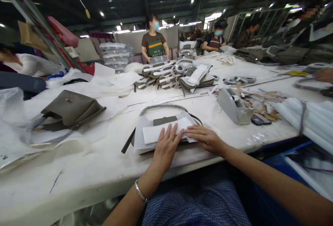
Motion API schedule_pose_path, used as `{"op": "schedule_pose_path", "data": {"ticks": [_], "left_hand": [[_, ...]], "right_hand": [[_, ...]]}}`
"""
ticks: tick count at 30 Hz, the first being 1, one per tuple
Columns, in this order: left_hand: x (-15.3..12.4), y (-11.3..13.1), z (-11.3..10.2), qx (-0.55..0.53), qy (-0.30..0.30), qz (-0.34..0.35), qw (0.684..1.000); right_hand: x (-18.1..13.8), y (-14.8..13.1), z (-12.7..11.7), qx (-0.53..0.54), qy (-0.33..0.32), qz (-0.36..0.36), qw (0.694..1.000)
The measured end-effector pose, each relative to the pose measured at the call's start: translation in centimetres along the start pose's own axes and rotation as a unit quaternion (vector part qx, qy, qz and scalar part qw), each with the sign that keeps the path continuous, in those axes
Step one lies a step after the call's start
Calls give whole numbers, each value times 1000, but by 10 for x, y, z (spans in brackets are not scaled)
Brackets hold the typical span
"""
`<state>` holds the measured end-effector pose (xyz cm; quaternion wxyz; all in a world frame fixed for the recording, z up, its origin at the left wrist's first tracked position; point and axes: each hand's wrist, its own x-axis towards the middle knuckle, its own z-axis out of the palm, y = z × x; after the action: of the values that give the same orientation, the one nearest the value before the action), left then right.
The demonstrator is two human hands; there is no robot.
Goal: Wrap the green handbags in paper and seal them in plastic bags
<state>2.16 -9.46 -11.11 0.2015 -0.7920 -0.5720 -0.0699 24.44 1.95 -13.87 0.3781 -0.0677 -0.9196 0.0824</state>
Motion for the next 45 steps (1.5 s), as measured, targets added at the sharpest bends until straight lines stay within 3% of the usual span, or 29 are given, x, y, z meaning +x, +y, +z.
{"op": "schedule_pose_path", "data": {"ticks": [6, 12, 16, 21, 27, 32, 37, 40, 45], "left_hand": [[8, -1, -12, -31, -47, 69, 996], [7, -1, -9, -118, -55, 27, 991], [7, 1, -9, -126, -57, 13, 990], [9, 2, -12, -113, -55, 20, 992], [8, -5, 1, -64, -8, 61, 996], [8, -12, 12, -59, 45, 93, 993], [7, -9, 6, -53, 44, 81, 994], [7, -5, -1, -54, 12, 65, 996], [8, -2, -9, -88, -42, 31, 995]], "right_hand": [[-6, 2, 7, -11, 26, -10, 1000], [-8, -15, -6, -19, 25, -12, 999], [-28, -41, -21, -47, 40, 35, 997], [-39, -51, -8, -68, -76, 86, 991], [-21, -36, 8, -132, -155, 79, 976], [-14, -40, 11, -224, -198, 78, 951], [-16, -47, 9, -239, -161, 93, 953], [-24, -56, 6, -211, -123, 106, 964], [-42, -65, 7, -108, -65, 193, 973]]}}
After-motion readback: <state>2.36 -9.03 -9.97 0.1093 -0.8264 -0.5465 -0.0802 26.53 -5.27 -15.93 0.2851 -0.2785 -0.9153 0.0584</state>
